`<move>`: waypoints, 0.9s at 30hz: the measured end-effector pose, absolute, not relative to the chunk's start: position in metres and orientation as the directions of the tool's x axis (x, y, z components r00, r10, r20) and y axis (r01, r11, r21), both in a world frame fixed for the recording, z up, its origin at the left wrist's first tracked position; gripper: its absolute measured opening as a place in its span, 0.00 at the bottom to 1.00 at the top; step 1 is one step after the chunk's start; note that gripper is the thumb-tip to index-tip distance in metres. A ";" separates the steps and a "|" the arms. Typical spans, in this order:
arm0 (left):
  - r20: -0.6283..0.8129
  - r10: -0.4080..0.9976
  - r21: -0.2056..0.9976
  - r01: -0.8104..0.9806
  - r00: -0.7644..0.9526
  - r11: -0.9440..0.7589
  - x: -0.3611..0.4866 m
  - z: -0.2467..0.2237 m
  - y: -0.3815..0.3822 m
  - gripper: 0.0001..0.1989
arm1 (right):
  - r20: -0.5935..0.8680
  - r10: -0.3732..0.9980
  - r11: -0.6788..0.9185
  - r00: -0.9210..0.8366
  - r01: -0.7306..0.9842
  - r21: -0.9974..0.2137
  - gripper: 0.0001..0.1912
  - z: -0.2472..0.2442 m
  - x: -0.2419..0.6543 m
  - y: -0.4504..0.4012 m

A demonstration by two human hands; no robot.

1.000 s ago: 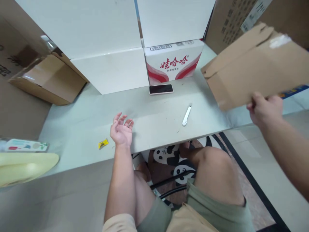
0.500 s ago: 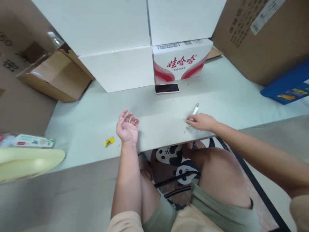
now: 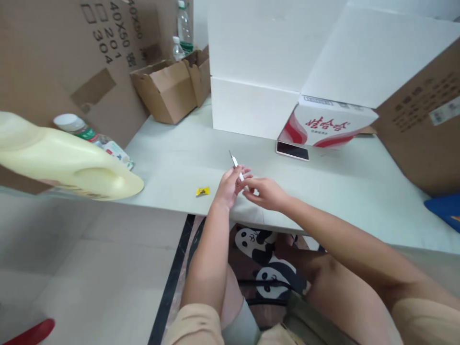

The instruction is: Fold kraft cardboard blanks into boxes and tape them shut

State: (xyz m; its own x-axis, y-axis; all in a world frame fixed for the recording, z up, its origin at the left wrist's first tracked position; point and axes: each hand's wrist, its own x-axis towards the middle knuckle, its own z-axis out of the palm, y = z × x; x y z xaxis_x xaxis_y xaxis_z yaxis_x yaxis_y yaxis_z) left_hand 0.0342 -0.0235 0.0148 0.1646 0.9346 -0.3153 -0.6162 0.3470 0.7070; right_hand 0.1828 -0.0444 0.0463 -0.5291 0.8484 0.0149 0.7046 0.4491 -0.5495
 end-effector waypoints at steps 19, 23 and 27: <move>-0.374 0.926 0.405 -0.907 -0.050 0.115 -0.048 0.005 -0.013 0.16 | 0.213 0.882 0.463 -0.420 0.694 -0.551 0.36 0.110 -0.093 0.235; -0.373 0.925 0.394 -0.914 -0.065 0.094 -0.053 0.003 -0.011 0.18 | 0.040 0.927 0.281 -0.373 0.618 -0.734 0.42 0.118 -0.133 0.251; -0.381 0.923 0.351 -0.932 -0.056 0.089 -0.051 0.006 -0.010 0.18 | -0.085 0.934 0.109 -0.348 0.502 -0.858 0.42 0.110 -0.137 0.248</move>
